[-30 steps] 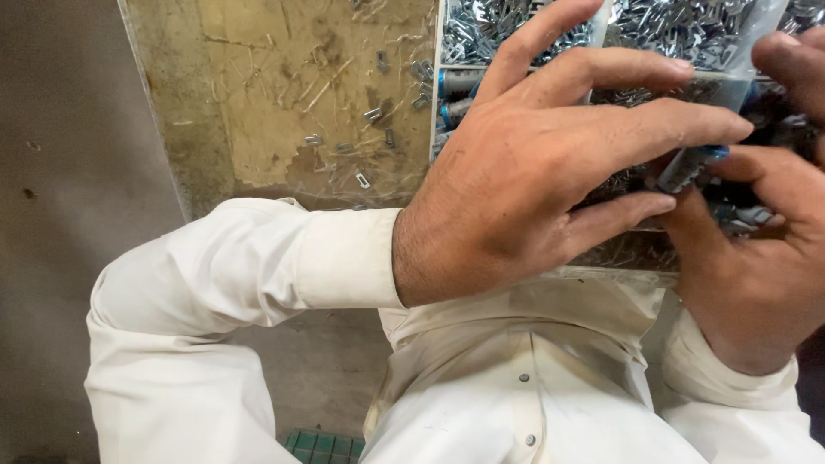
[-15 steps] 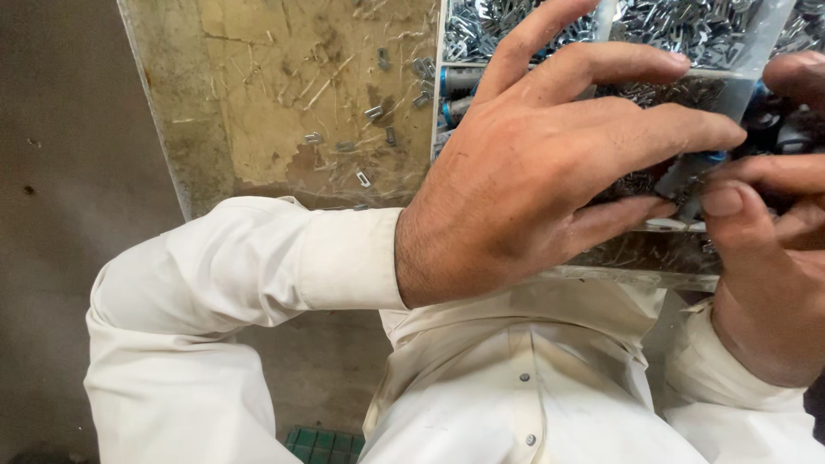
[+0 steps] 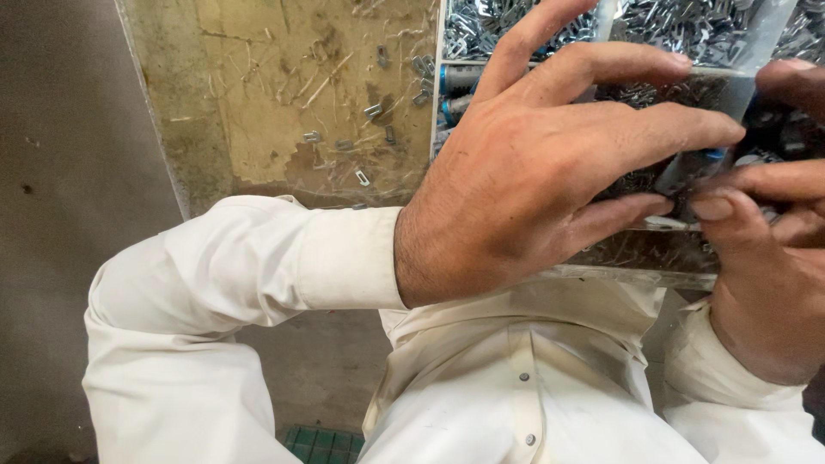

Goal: The person repeatedly picks small metal clips from a tray and attaches them to cylindrical components with blue ends. The person handles each unit one at a time, aligning and pressing the clip onto the cylinder, then returns the assembled unit to the tray.

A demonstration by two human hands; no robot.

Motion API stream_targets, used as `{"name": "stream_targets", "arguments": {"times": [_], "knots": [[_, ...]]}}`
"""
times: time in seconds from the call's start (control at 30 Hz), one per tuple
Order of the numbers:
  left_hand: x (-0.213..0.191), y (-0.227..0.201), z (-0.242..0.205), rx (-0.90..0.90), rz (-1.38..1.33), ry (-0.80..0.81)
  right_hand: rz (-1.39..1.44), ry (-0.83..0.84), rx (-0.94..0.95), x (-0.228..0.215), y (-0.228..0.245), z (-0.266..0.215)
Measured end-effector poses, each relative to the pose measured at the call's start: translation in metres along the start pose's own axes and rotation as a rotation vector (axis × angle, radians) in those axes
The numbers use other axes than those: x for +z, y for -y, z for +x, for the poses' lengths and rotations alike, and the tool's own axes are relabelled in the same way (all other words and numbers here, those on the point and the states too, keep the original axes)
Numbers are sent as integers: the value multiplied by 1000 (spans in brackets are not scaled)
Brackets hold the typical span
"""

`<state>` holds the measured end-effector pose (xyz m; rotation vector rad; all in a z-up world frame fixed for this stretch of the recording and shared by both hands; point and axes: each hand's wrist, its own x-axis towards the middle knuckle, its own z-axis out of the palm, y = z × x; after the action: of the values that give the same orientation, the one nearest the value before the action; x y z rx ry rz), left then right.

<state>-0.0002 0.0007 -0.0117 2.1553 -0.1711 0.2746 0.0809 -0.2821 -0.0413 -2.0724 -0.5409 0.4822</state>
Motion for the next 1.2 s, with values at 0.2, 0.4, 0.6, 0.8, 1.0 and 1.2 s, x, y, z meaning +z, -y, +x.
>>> {"name": "stream_targets", "arguments": {"times": [0.2, 0.4, 0.6, 0.8, 1.0, 1.2], "knots": [[0, 0, 1, 10, -14, -15, -57, -11, -42, 8, 14, 3], [5, -1, 2, -19, -22, -42, 43, -82, -130, 23, 38, 9], [5, -2, -1, -27, 16, -60, -2, -89, -183, 29, 55, 17], [-1, -5, 4, -7, 41, -1, -291, -153, -429, 32, 72, 34], [0, -32, -11, 98, 219, -177, -230, -319, -356, -10, 61, 7], [55, -97, -87, -129, -211, -123, -563, -321, -401, -63, 12, -5]]}}
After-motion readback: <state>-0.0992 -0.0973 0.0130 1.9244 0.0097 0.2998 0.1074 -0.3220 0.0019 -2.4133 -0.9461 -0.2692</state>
